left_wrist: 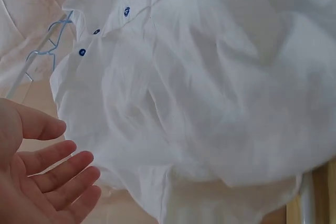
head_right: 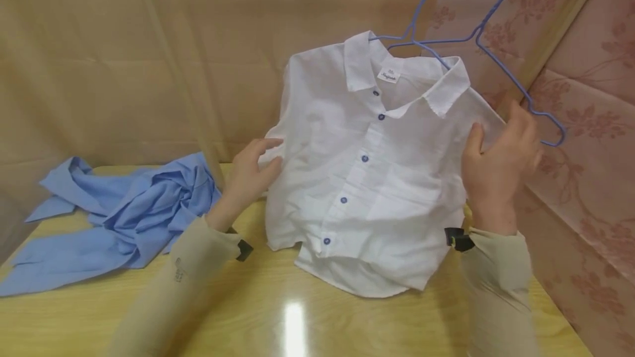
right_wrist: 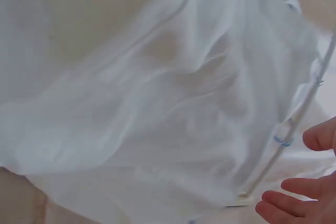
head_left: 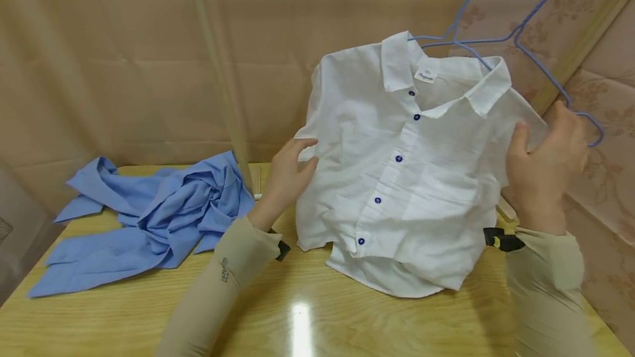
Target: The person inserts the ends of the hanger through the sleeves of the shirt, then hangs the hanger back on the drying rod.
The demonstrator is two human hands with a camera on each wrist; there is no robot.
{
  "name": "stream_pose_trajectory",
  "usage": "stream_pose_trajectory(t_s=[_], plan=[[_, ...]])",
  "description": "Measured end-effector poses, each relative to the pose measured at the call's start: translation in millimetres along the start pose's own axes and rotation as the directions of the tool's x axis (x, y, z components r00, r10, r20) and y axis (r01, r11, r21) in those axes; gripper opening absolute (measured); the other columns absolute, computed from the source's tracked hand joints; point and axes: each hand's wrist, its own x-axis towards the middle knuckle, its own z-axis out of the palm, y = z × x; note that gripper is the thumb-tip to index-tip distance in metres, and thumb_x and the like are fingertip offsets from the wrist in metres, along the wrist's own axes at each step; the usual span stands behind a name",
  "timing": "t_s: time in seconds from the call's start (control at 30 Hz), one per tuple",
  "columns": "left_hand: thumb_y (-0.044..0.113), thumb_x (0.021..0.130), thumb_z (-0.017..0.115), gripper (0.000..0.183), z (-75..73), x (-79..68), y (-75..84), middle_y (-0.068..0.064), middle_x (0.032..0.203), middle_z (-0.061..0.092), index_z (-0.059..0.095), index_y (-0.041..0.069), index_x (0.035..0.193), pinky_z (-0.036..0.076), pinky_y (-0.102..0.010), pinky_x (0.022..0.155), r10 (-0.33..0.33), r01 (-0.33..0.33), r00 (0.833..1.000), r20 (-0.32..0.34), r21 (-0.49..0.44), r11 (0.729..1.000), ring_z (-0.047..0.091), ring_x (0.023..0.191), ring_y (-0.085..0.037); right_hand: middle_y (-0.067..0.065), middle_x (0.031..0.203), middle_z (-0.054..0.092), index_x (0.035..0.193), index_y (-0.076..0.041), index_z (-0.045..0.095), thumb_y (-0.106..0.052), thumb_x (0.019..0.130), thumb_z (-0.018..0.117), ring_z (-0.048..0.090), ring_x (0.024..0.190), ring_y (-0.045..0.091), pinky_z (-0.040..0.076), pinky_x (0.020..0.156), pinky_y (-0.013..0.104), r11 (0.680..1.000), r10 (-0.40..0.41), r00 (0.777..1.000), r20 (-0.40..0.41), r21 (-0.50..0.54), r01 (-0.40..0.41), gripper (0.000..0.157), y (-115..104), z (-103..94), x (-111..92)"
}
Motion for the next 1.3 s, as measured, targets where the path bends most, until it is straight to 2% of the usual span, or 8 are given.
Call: stream_pose_trajectory(t_s=[0.23,0.3,0.47,0.53,0.7,0.93,1.17,1.3], plan=[[0.012,0.087,0.057,0.014,-17.7,-24.6,-8.4,-0.006,0.090,0.065,0.065,0.007,0.097,0.048,-0.033,0.066,0.000,0.000,0.997,-0.075,-0.007,1.000,0.060,0.085,-0.018,0.015,0.106,0.058,0.107,-0.004,0.061,-0.022,0.084,0.053,0.049,0.107,0.031,0.031,0.093,0.041,1.000,-0.009,0.983,-0.184,-0.007,0.008,0.030,-21,-2.3,-21],[0.012,0.087,0.058,0.010,-24.2,-29.9,-10.3,-0.005,0.087,0.066,0.066,0.008,0.092,0.047,-0.032,0.061,0.002,-0.001,0.997,-0.079,0.019,1.000,0.061,0.081,-0.017,0.000,0.090,0.060,0.098,-0.002,0.065,-0.018,0.084,0.054,0.053,0.099,0.028,0.034,0.088,0.036,1.000,0.018,0.980,-0.196,0.015,-0.015,0.025,-24,-3.2,-24],[0.010,0.086,0.059,0.009,-41.7,-39.9,-16.5,-0.003,0.084,0.068,0.067,0.009,0.089,0.043,-0.028,0.057,0.005,0.003,0.995,-0.102,0.077,0.997,0.061,0.075,-0.015,-0.034,0.075,0.040,0.088,-0.002,0.068,-0.016,0.084,0.054,0.047,0.077,-0.007,0.034,0.074,0.014,0.993,0.077,0.979,-0.190,0.099,-0.059,0.020,-31,-1.9,-32],[0.010,0.086,0.060,0.009,-49.4,-43.4,-18.2,-0.003,0.083,0.068,0.068,0.009,0.089,0.042,-0.028,0.057,0.007,0.004,0.993,-0.115,0.093,0.996,0.061,0.075,-0.016,-0.022,0.072,0.054,0.088,-0.003,0.068,-0.016,0.085,0.054,0.051,0.075,-0.005,0.037,0.074,0.019,0.995,0.045,0.982,-0.183,0.091,-0.029,0.020,-34,-0.6,-36],[0.013,0.088,0.058,0.011,-66.7,-53.4,-26.6,-0.005,0.085,0.068,0.067,0.009,0.093,0.037,-0.026,0.048,-0.033,0.050,0.991,-0.132,0.122,0.991,0.061,0.074,-0.016,0.014,0.084,0.065,0.088,-0.003,0.067,-0.020,0.086,0.054,0.060,0.079,0.030,0.037,0.075,0.047,0.998,-0.061,0.979,-0.195,-0.003,0.062,0.021,-42,5.2,-45],[0.016,0.090,0.056,0.014,-83.5,-57.7,-38.9,-0.006,0.088,0.068,0.067,0.009,0.095,0.037,-0.026,0.047,-0.096,0.116,0.981,-0.170,0.113,0.987,0.061,0.079,-0.019,0.015,0.079,0.065,0.083,0.000,0.067,-0.022,0.085,0.058,0.058,0.068,0.025,0.024,0.061,0.010,0.987,-0.122,0.986,-0.110,0.095,0.133,0.024,-58,21.9,-62],[0.011,0.087,0.057,0.015,-94.6,-52.6,-51.6,-0.012,0.093,0.064,0.065,0.003,0.097,0.043,-0.036,0.073,-0.134,0.167,0.965,-0.225,0.131,0.977,0.057,0.085,-0.024,0.013,0.072,0.065,0.082,0.001,0.067,-0.015,0.084,0.062,0.045,0.060,-0.010,0.032,0.056,0.009,0.940,-0.159,0.987,0.021,0.308,0.145,0.017,-76,34.3,-73],[0.007,0.084,0.057,0.021,-104.5,-50.0,-61.5,-0.017,0.103,0.061,0.064,0.001,0.103,0.039,-0.042,0.078,-0.182,0.227,0.949,-0.258,0.156,0.961,0.053,0.094,-0.030,0.009,0.072,0.066,0.084,-0.001,0.067,-0.016,0.086,0.061,0.045,0.058,-0.011,0.035,0.055,0.009,0.917,-0.168,0.979,0.119,0.383,0.111,0.016,-93,40.1,-78]])
